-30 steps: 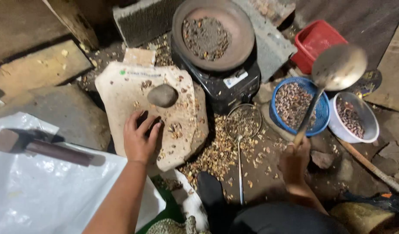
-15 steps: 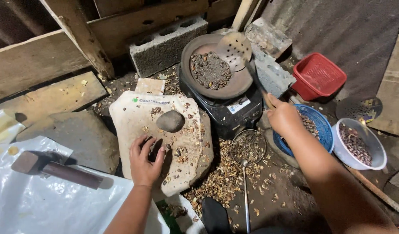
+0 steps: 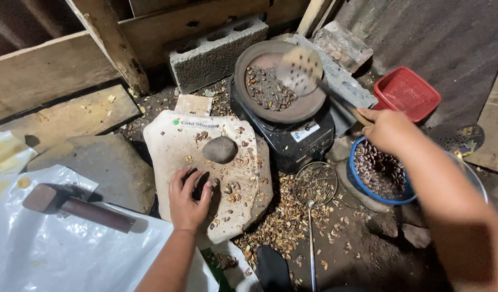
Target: Crushing nuts with a stone, flattening food items with a mallet, and stirring a pan on a stove.
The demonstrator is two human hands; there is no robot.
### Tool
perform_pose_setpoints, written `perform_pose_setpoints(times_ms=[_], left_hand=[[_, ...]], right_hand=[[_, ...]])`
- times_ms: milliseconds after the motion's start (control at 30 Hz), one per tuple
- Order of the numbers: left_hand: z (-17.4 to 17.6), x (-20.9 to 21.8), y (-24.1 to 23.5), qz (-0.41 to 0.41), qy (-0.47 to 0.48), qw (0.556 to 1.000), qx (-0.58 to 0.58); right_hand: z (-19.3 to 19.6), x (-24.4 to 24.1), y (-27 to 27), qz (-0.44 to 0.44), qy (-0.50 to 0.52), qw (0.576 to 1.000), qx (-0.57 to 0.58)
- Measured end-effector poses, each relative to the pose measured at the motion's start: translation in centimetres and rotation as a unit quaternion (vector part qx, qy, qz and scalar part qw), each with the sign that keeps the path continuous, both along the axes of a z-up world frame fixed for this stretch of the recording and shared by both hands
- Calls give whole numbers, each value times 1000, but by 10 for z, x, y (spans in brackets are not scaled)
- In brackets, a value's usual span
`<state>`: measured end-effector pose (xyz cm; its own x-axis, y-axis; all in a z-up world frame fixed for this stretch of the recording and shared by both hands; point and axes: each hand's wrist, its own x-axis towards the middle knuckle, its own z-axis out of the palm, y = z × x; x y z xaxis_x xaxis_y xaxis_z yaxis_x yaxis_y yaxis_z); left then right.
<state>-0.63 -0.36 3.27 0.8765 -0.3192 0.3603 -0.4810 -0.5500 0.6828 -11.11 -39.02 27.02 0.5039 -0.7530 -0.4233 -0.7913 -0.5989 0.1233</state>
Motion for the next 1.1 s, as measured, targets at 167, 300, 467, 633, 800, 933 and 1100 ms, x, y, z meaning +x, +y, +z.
perform_pose_setpoints(times_ms=[167,300,467,633,800,933,1100], left_hand=[[1,1,-1,2,-15,1000,-16],[-6,3,1,4,8,1000,23],[-27,8,1,11,-55,998,-27],[-26,7,1,9,-54,998,-17],[-24,6,1,-3,-46,999,-9],[-27,5,3,-6,-43,999,4],[-24,6,3,-16,-43,999,8]], right_hand=[[6,11,-45,-4,-32,980,194],[14,29,-21,-73,-125,931,336],[-27,26,11,-135,-299,853,406],[-89,-4,21,-101,-340,893,278],[-97,-42,39,175,-280,942,-56],[-97,-43,25,138,-312,940,17],[-162,-31,-32,103,-341,934,-13]])
